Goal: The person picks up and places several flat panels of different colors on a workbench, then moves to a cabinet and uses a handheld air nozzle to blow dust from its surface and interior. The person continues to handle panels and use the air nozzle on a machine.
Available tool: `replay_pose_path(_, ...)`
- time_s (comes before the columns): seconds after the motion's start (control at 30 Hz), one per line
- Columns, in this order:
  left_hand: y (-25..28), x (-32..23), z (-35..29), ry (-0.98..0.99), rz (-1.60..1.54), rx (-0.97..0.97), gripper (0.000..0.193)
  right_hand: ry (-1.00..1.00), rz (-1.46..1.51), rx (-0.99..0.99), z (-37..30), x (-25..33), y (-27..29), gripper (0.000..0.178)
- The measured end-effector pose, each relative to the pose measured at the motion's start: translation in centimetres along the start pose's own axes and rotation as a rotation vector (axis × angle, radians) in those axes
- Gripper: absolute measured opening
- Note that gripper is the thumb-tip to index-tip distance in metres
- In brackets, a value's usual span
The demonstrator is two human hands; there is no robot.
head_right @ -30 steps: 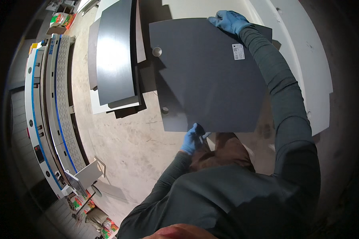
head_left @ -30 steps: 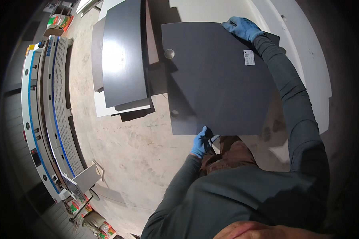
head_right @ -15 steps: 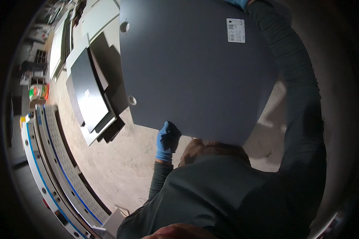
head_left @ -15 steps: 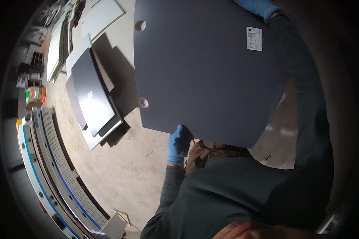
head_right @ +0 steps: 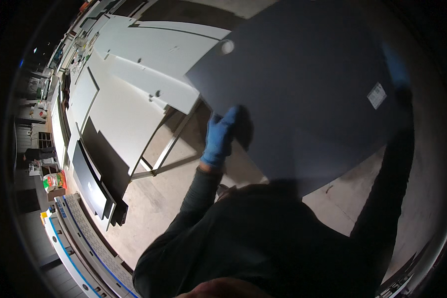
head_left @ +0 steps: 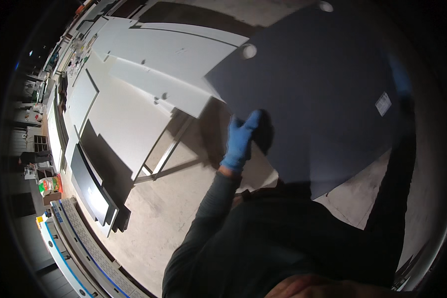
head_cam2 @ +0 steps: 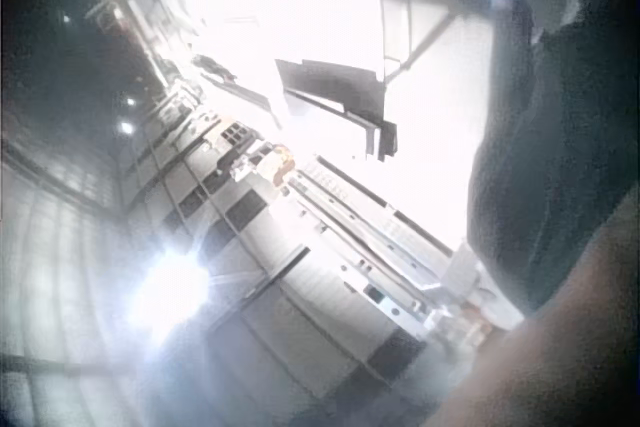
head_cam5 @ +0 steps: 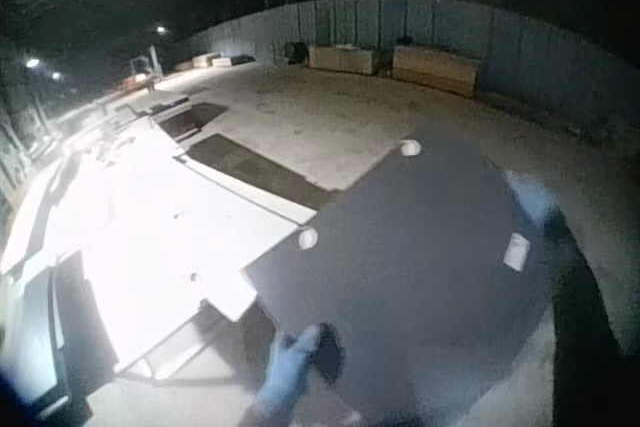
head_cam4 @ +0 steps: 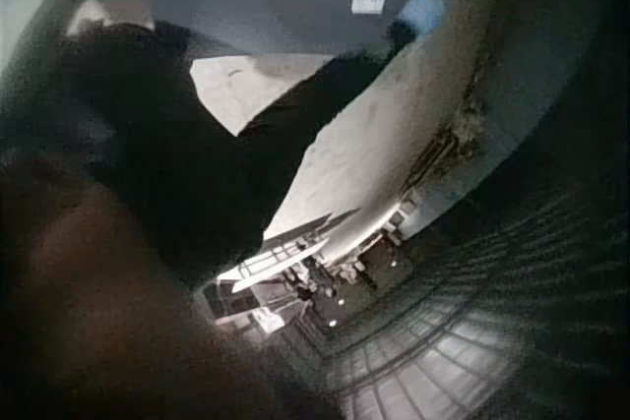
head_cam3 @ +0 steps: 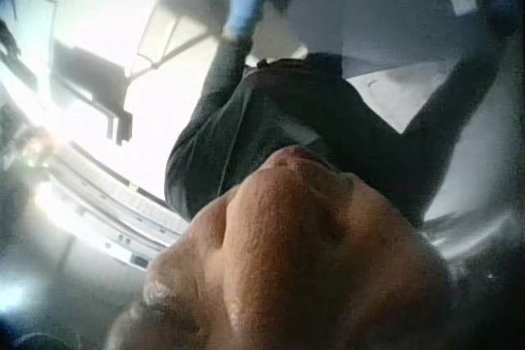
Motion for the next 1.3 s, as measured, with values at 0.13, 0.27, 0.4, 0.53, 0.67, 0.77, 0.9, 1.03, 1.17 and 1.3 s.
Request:
replay_pose_path(0.13,-14.7,7.5,7.6,0.006,0.074,0.090,0.054,-0.106,-0.392,0.158,3.1,-20.3,2.4,0.050)
replay_pose_path(0.27,-23.5,12.1,13.0,0.130,0.191,0.147,0.056,-0.130,-0.649,0.306,7.4,-32.2,3.5,0.051)
replay_pose_path(0.4,-29.5,11.5,20.8,0.064,0.229,0.202,0.044,-0.191,-0.551,0.278,14.0,-37.4,4.0,0.050)
replay_pose_path(0.53,-33.7,8.4,32.4,-0.035,0.016,0.142,0.037,-0.248,-0.336,0.169,23.5,-38.2,3.6,0.050)
replay_pose_path(0.67,-34.5,5.0,45.6,-0.102,0.022,0.041,0.032,-0.275,-0.078,0.067,33.6,-36.9,0.5,0.050)
replay_pose_path(0.77,-33.7,3.1,53.0,-0.247,0.060,-0.034,0.020,-0.312,0.165,0.006,39.3,-35.1,-4.3,0.050)
replay_pose_path(0.9,-31.3,3.9,59.3,-0.210,0.353,-0.211,0.032,-0.406,0.490,-0.013,44.1,-32.8,-12.4,0.050)
replay_pose_path(1.03,-31.2,3.0,69.7,-0.186,0.456,-0.205,0.038,-0.461,0.673,-0.062,50.3,-32.4,-20.3,0.051)
replay_pose_path(1.17,-32.0,0.3,79.6,-0.239,0.485,-0.187,0.042,-0.075,0.690,-0.209,60.6,-31.5,-25.0,0.059)
replay_pose_path(1.3,-31.9,-4.4,89.5,-0.248,0.390,-0.236,0.039,-0.080,0.780,-0.199,75.1,-24.8,-27.1,0.055)
Point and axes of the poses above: each hand's wrist, its own z-axis towards the middle knuckle, its own y-axis out of the back of the hand, x = y × z, the point moved 7 cm from there along z, towards the middle knuckle, and after that the axes turned 5 degrees about -z, right-handed, at the moved point
